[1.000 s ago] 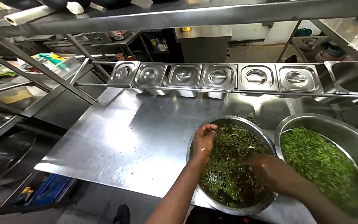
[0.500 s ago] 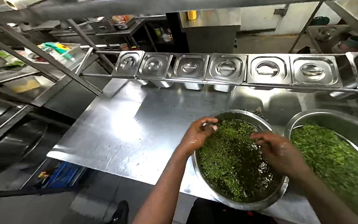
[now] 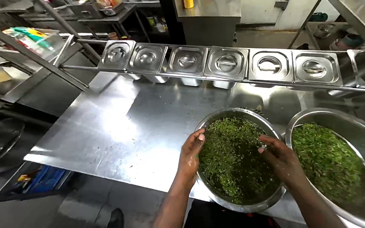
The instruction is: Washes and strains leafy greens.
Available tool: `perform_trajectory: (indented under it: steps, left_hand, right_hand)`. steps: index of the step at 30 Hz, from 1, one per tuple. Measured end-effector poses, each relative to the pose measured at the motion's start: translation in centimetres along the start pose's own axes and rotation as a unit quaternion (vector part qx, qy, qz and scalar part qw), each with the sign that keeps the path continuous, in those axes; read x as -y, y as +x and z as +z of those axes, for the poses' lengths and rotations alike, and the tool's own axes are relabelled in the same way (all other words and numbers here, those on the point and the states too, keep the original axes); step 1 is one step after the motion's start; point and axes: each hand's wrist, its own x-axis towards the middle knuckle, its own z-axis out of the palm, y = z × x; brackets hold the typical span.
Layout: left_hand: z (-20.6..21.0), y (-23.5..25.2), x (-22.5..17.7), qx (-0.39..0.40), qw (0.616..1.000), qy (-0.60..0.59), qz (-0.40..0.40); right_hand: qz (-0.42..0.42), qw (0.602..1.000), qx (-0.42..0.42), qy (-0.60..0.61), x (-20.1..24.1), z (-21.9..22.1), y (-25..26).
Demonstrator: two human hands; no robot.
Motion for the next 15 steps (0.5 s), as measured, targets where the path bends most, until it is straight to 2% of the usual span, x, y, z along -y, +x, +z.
perform_trajectory:
  steps: [2,5,10,13,15]
  left_hand:
    - [0.6,-1.2,0.6,-0.024,0.999,-0.013,-0.024]
    - [2.0,-3.4,1.5,-0.031,0.999,-0.012,-0.025]
    - [2.8,-5.0,2.3,0.002,1.000,-0.007,-0.011]
    - [2.4,-3.9,2.0,0.015,0.999,0.029,-0.005]
    - [1.8,-2.1,1.6,0.045,0.995,0.087,0.014]
  right_hand:
    - [0.072,0.995,-0.024,0.058,0.2,0.0,-0.2]
    - [0.129,0.982,-0.052,0.126,0.9,0.5,-0.9]
    - [0.157,0.968,-0.094,0.174,1.2,1.4,-2.1]
    - [0.171,0.964,-0.102,0.178,0.9,1.5,-2.3]
    - [0.163,0.970,-0.080,0.159,0.6,1.4,-2.2]
